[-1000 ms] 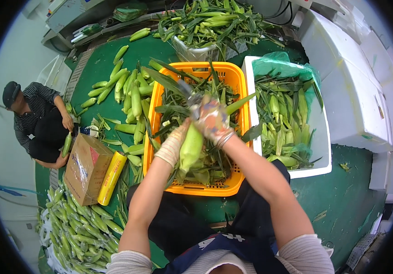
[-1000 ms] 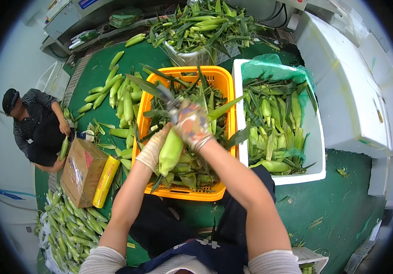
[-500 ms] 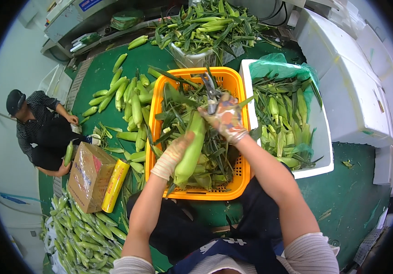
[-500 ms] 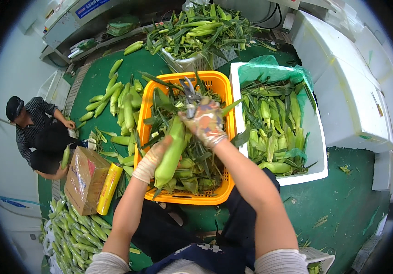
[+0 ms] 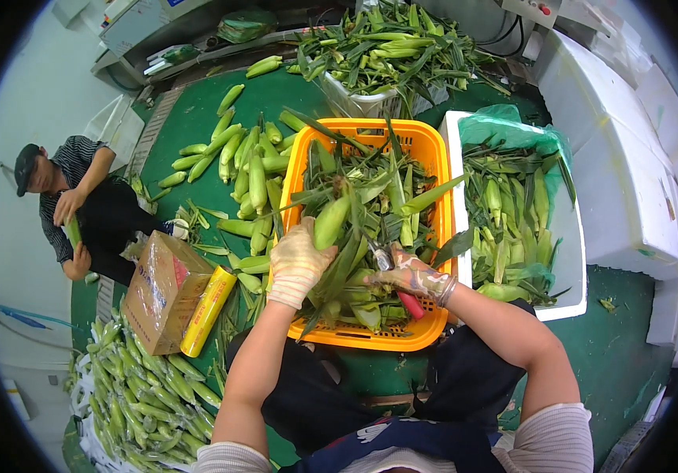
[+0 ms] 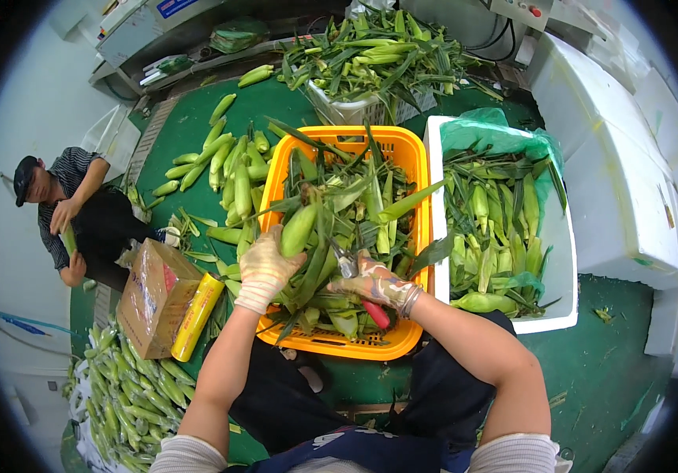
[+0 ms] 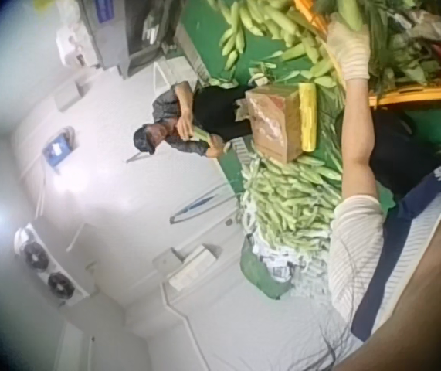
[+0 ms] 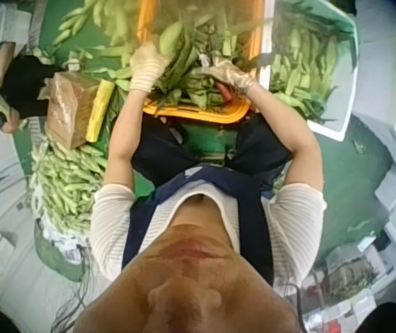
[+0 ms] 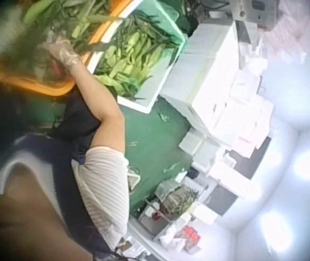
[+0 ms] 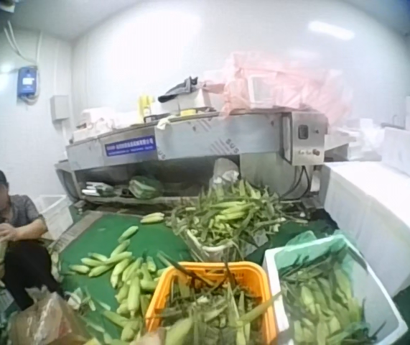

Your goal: The person trims the ends of corn ears using shears, placing the trimmed corn into a white container and the husks into a yellow basket.

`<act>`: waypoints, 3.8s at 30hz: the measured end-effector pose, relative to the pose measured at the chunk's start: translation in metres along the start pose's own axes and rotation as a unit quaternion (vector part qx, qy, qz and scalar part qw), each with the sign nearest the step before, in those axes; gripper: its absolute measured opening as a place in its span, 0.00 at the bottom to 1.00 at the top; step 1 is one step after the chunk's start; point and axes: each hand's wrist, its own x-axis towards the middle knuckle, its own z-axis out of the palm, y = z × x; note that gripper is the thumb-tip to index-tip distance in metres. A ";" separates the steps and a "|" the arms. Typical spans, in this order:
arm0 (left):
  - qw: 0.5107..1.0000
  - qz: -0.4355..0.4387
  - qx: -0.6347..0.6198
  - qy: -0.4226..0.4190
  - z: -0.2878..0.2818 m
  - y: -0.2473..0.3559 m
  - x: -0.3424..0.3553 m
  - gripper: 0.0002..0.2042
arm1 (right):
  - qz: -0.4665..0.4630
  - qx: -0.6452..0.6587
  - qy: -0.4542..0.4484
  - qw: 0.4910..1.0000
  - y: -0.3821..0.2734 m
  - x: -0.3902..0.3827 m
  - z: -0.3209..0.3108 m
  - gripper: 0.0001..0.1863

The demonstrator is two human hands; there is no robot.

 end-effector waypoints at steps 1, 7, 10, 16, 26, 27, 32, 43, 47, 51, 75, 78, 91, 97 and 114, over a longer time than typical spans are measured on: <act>0.999 0.022 0.014 0.020 0.002 0.000 -0.002 0.33 | -0.007 0.066 -0.012 0.998 0.004 0.005 -0.001 0.37; 0.997 0.074 -0.002 -0.016 0.004 -0.007 -0.011 0.31 | -0.011 0.149 -0.078 0.986 -0.005 0.019 -0.038 0.53; 0.992 0.121 -0.035 -0.013 0.002 -0.008 -0.013 0.29 | -0.076 0.130 -0.157 0.976 -0.015 0.009 -0.063 0.50; 0.979 0.150 -0.129 0.045 0.016 -0.047 0.004 0.29 | 0.036 0.273 -0.014 0.961 0.001 0.024 -0.050 0.22; 0.627 -0.041 -0.719 -0.295 0.029 -0.067 0.008 0.30 | -0.042 0.159 -0.160 0.973 -0.015 -0.014 -0.006 0.33; 0.614 -0.032 -0.720 -0.321 0.024 -0.060 0.006 0.29 | -0.053 0.191 -0.134 0.971 -0.015 -0.008 0.002 0.41; 0.543 -0.066 -0.749 -0.374 0.030 -0.039 -0.018 0.30 | -0.046 0.413 -0.104 0.904 -0.032 0.003 -0.021 0.31; 0.877 0.041 -0.431 -0.209 0.028 -0.038 -0.009 0.29 | 0.007 0.351 -0.011 0.936 -0.036 0.002 -0.035 0.22; 0.885 0.066 -0.439 -0.144 0.044 -0.019 -0.018 0.38 | -0.050 0.329 0.140 0.932 -0.032 0.022 -0.009 0.20; 0.943 0.094 -0.317 -0.033 0.022 0.004 -0.032 0.38 | -0.089 0.339 0.177 0.920 -0.055 0.015 -0.014 0.20; 0.861 0.016 -0.504 0.058 0.033 -0.003 -0.027 0.31 | -0.188 0.427 0.244 0.851 -0.065 0.011 -0.007 0.16; 0.840 0.062 -0.536 0.061 0.046 0.005 -0.025 0.31 | -0.169 0.290 0.267 0.903 -0.065 0.017 -0.005 0.16; 0.557 -0.096 -0.820 -0.084 0.027 0.013 -0.004 0.36 | -0.279 0.427 0.233 0.828 -0.076 -0.002 -0.007 0.15; 0.466 -0.074 -0.878 0.080 0.016 -0.074 0.067 0.37 | -0.198 0.601 -0.097 0.769 -0.053 -0.020 -0.003 0.17; 0.502 0.014 -0.843 -0.192 -0.001 -0.009 -0.009 0.38 | -0.231 0.181 0.278 0.915 -0.113 -0.012 -0.003 0.19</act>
